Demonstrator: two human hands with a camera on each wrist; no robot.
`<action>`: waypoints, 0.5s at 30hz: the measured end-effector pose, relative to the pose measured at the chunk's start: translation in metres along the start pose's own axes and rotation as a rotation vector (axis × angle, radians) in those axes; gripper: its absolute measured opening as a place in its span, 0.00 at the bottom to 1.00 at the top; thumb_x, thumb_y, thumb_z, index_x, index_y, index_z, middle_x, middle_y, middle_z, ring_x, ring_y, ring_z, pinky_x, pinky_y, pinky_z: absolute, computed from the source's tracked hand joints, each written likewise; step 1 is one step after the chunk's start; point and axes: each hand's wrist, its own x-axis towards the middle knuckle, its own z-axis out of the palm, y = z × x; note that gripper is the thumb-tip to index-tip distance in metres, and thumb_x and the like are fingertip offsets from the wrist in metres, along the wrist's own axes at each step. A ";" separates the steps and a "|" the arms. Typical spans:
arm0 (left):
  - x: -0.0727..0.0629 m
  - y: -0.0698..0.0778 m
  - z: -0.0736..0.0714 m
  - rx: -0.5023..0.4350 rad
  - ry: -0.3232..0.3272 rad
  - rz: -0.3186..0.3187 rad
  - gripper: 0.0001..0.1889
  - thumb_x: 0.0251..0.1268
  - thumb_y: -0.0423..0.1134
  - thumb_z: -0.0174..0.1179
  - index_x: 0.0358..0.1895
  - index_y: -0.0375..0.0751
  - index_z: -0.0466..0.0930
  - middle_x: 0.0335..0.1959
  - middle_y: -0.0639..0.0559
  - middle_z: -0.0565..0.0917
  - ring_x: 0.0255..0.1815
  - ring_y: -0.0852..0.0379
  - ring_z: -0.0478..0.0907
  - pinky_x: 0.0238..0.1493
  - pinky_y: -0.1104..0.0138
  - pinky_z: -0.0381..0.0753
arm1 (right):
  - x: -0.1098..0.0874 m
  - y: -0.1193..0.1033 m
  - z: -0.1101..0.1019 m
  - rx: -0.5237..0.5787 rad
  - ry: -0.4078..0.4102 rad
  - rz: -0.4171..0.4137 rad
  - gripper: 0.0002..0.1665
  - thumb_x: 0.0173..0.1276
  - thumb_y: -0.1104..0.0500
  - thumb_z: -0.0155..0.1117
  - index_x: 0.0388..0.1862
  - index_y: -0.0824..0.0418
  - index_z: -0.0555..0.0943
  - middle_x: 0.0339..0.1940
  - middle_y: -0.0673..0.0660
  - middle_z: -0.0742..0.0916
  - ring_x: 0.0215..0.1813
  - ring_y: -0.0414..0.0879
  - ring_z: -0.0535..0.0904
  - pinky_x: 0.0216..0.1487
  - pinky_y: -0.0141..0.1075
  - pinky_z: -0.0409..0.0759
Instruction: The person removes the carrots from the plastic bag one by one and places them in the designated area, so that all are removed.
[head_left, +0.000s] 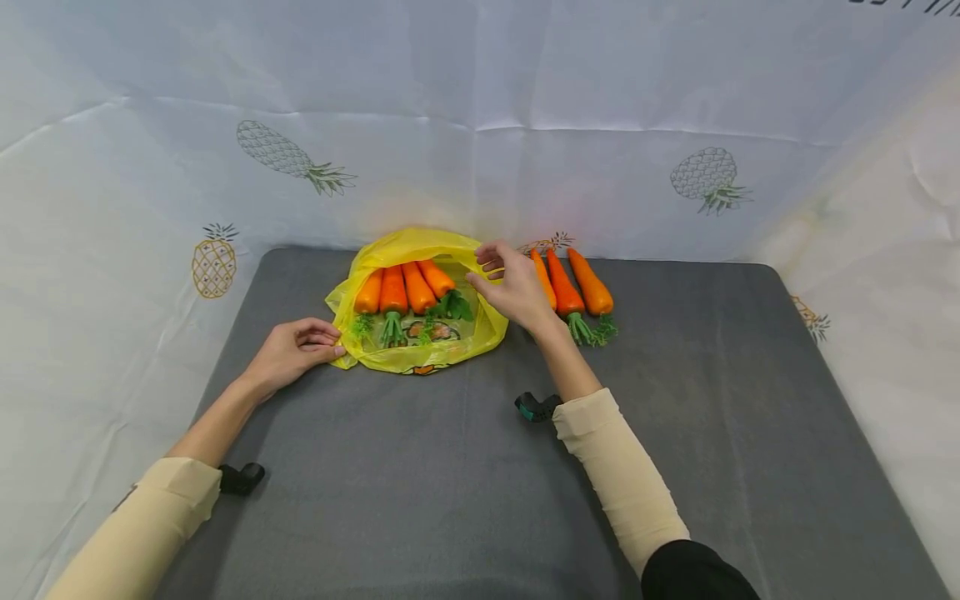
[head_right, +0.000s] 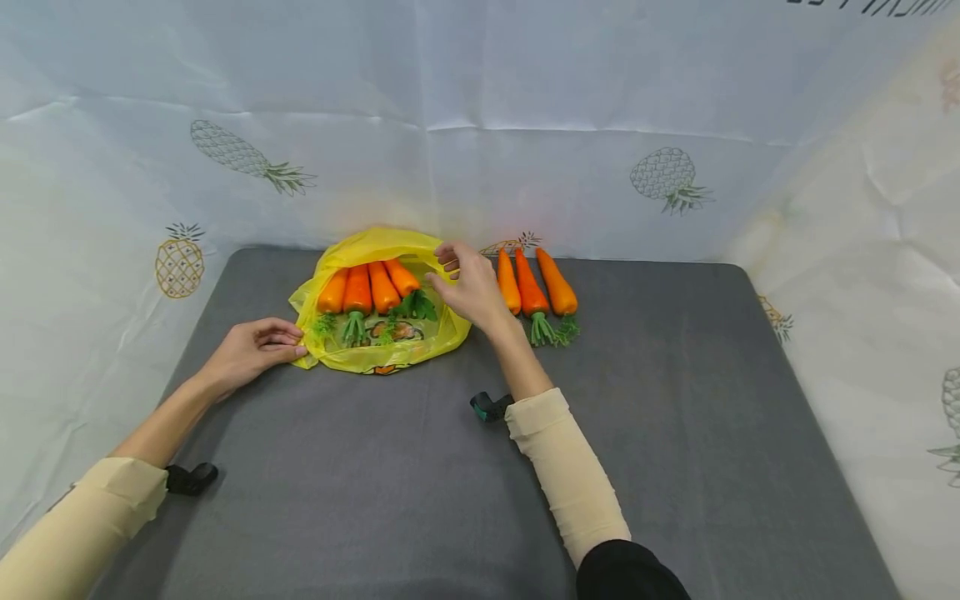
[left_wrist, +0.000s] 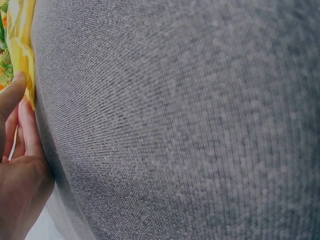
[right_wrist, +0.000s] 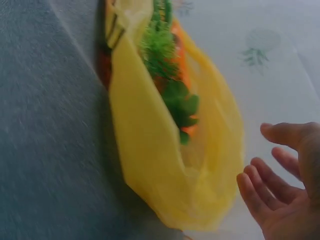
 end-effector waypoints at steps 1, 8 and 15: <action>0.000 0.000 0.000 0.001 0.000 0.001 0.22 0.75 0.44 0.72 0.62 0.33 0.83 0.52 0.36 0.88 0.42 0.74 0.85 0.43 0.75 0.88 | 0.002 0.001 0.004 -0.002 -0.015 -0.006 0.25 0.76 0.60 0.74 0.65 0.68 0.79 0.60 0.69 0.87 0.59 0.60 0.87 0.63 0.52 0.89; 0.001 0.001 0.001 0.003 0.006 0.003 0.21 0.74 0.43 0.73 0.61 0.33 0.83 0.52 0.36 0.89 0.41 0.74 0.85 0.43 0.75 0.88 | 0.017 0.013 0.025 0.002 -0.144 -0.070 0.25 0.77 0.59 0.74 0.66 0.69 0.80 0.62 0.69 0.86 0.63 0.61 0.86 0.64 0.51 0.89; 0.000 0.001 0.001 0.005 0.006 -0.006 0.22 0.75 0.44 0.73 0.61 0.33 0.83 0.51 0.40 0.89 0.41 0.74 0.85 0.43 0.75 0.88 | 0.025 0.020 0.042 -0.012 -0.233 -0.076 0.23 0.78 0.58 0.73 0.66 0.65 0.82 0.65 0.63 0.86 0.66 0.58 0.84 0.66 0.50 0.87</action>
